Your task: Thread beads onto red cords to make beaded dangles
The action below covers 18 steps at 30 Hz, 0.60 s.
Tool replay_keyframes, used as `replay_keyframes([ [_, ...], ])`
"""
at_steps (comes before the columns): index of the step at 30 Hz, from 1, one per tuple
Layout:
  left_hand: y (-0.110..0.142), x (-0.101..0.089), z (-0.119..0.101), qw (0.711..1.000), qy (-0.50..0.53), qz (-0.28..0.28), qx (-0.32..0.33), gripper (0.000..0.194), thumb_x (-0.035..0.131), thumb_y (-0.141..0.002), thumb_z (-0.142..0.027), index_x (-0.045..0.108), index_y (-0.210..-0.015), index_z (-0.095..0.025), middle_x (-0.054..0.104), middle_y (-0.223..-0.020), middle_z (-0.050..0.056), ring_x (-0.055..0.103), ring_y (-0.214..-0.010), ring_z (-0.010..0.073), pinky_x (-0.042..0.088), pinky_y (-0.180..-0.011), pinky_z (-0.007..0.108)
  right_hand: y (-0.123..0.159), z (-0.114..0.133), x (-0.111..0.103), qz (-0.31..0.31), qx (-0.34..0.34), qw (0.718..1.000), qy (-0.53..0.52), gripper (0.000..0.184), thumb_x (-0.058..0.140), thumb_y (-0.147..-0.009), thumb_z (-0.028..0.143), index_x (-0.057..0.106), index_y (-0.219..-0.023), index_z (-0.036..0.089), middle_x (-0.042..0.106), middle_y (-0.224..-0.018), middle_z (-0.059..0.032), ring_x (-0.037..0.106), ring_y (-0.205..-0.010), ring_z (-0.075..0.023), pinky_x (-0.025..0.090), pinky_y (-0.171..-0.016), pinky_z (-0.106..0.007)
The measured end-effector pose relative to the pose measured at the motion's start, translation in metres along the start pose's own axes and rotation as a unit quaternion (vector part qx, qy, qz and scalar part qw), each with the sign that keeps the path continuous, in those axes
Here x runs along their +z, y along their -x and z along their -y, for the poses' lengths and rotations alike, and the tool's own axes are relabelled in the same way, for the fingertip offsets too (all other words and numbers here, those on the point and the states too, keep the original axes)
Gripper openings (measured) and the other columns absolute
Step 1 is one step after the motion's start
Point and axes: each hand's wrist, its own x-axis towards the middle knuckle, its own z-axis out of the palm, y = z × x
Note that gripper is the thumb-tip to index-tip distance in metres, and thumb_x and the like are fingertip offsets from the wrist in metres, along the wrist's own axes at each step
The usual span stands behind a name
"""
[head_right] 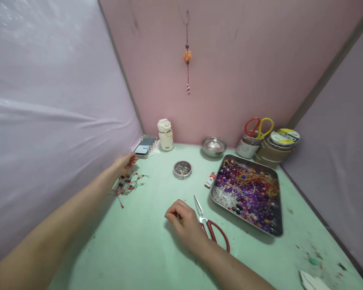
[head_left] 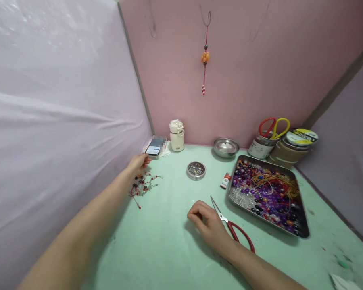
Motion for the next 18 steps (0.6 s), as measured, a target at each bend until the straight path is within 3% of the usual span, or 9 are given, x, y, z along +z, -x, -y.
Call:
replay_keyframes([
  [3, 0.038, 0.008, 0.002, 0.998, -0.007, 0.039, 0.055, 0.009, 0.064, -0.070, -0.024, 0.058, -0.071, -0.017, 0.064, -0.067, 0.002, 0.053, -0.051, 0.0079, 0.040, -0.047, 0.018, -0.003, 0.010, -0.008, 0.002, -0.010, 1.000, 0.014, 0.017, 0.050, -0.088, 0.019, 0.054, -0.072, 0.018, 0.053, -0.074, -0.0004, 0.049, -0.071, -0.0120, 0.037, -0.065, -0.024],
  [6, 0.095, 0.028, 0.007, 0.963, -0.073, 0.217, 0.143, 0.015, 0.066, -0.068, -0.032, 0.065, -0.079, -0.021, 0.070, -0.082, 0.005, 0.063, -0.069, 0.0155, 0.051, -0.063, 0.028, -0.010, 0.023, -0.020, -0.004, -0.018, 0.999, 0.044, 0.017, 0.050, -0.089, 0.021, 0.055, -0.073, 0.018, 0.054, -0.074, -0.0002, 0.049, -0.071, -0.0120, 0.037, -0.066, -0.025],
  [8, 0.133, 0.045, 0.009, 0.926, -0.094, 0.326, 0.169, 0.021, 0.063, -0.073, -0.043, 0.068, -0.084, -0.025, 0.071, -0.089, 0.005, 0.066, -0.082, 0.0213, 0.052, -0.076, 0.035, -0.016, 0.033, -0.030, -0.009, -0.023, 0.997, 0.070, 0.018, 0.050, -0.089, 0.023, 0.055, -0.073, 0.018, 0.053, -0.073, -0.0001, 0.049, -0.070, -0.0122, 0.037, -0.066, -0.025],
  [10, 0.162, 0.061, 0.010, 0.894, -0.100, 0.399, 0.179, 0.023, 0.057, -0.079, -0.047, 0.069, -0.088, -0.029, 0.071, -0.093, 0.005, 0.066, -0.089, 0.0219, 0.052, -0.083, 0.038, -0.023, 0.042, -0.041, -0.020, -0.034, 0.994, 0.099, 0.018, 0.051, -0.089, 0.024, 0.054, -0.072, 0.018, 0.054, -0.073, -0.0001, 0.049, -0.070, -0.0125, 0.037, -0.066, -0.025],
  [12, 0.175, 0.075, 0.008, 0.884, -0.099, 0.417, 0.189, 0.024, 0.052, -0.082, -0.047, 0.068, -0.086, -0.030, 0.071, -0.090, 0.004, 0.066, -0.090, 0.0221, 0.052, -0.083, 0.038, -0.028, 0.051, -0.051, -0.033, -0.049, 0.991, 0.123, 0.018, 0.051, -0.089, 0.024, 0.054, -0.073, 0.019, 0.055, -0.075, -0.0002, 0.051, -0.072, -0.0128, 0.038, -0.069, -0.026],
  [14, 0.170, 0.083, 0.004, 0.881, -0.097, 0.406, 0.220, 0.025, 0.049, -0.084, -0.045, 0.068, -0.087, -0.029, 0.071, -0.090, 0.004, 0.066, -0.090, 0.0226, 0.052, -0.083, 0.039, -0.032, 0.056, -0.062, -0.050, -0.053, 0.987, 0.145, 0.017, 0.052, -0.089, 0.024, 0.054, -0.073, 0.019, 0.055, -0.074, 0.0000, 0.050, -0.071, -0.0127, 0.038, -0.069, -0.026],
  [18, 0.112, 0.075, -0.005, 0.901, -0.129, 0.262, 0.322, 0.018, 0.053, -0.080, -0.034, 0.066, -0.090, -0.026, 0.071, -0.091, 0.006, 0.065, -0.088, 0.0213, 0.050, -0.086, 0.039, -0.036, 0.054, -0.074, -0.079, -0.041, 0.982, 0.164, 0.017, 0.052, -0.089, 0.024, 0.055, -0.073, 0.019, 0.055, -0.073, 0.0001, 0.050, -0.070, -0.0128, 0.038, -0.067, -0.026],
])
